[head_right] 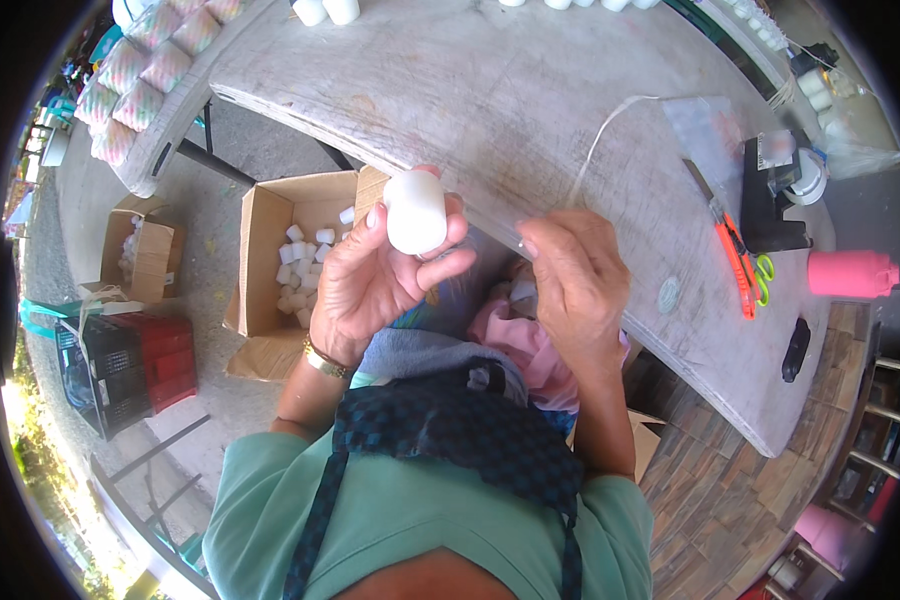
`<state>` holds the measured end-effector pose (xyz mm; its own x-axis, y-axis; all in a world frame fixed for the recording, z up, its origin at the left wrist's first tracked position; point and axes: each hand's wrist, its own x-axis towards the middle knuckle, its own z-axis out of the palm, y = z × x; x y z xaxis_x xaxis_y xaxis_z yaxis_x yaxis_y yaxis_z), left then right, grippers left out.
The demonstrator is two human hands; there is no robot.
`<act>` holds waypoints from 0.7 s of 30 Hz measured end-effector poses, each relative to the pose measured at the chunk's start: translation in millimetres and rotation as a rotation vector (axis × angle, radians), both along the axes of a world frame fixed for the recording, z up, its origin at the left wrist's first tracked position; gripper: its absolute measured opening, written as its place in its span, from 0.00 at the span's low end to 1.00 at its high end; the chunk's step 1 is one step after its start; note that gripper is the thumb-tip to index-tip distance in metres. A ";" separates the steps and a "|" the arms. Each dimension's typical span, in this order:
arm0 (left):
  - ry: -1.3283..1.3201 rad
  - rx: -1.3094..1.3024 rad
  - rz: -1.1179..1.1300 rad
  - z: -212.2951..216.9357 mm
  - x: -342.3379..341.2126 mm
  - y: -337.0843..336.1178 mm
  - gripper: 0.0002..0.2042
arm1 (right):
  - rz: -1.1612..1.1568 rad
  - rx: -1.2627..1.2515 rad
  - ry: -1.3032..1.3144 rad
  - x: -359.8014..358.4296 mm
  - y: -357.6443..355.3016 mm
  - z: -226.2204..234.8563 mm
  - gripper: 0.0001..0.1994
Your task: The person repeatedly picks up small white cylindrical candles from a cardboard box, inserts a wick into the center of each candle, and wipes the candle with a pink cloth. The finished candles are placed on a nearby table.
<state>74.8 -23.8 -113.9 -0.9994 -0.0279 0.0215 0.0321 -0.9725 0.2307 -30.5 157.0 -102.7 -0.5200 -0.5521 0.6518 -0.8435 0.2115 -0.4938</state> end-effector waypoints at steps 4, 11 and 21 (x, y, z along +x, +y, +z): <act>0.025 -0.760 0.296 -2.7 1.0 6.5 0.35 | 0.006 -0.032 -0.101 11.5 -5.0 32.2 0.11; 0.113 -1.595 0.675 14.3 5.0 7.8 0.27 | 0.014 -0.047 0.132 19.7 -11.5 46.8 0.13; 0.075 -1.481 0.674 12.0 5.1 9.2 0.27 | 0.004 0.040 0.324 23.8 -20.1 48.8 0.16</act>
<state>79.9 -14.6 -101.9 -0.8108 -0.3472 0.4711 0.3898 0.2802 0.8773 -6.7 136.9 -54.0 -0.2868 -0.5823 0.7607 -0.9563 0.2215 -0.1909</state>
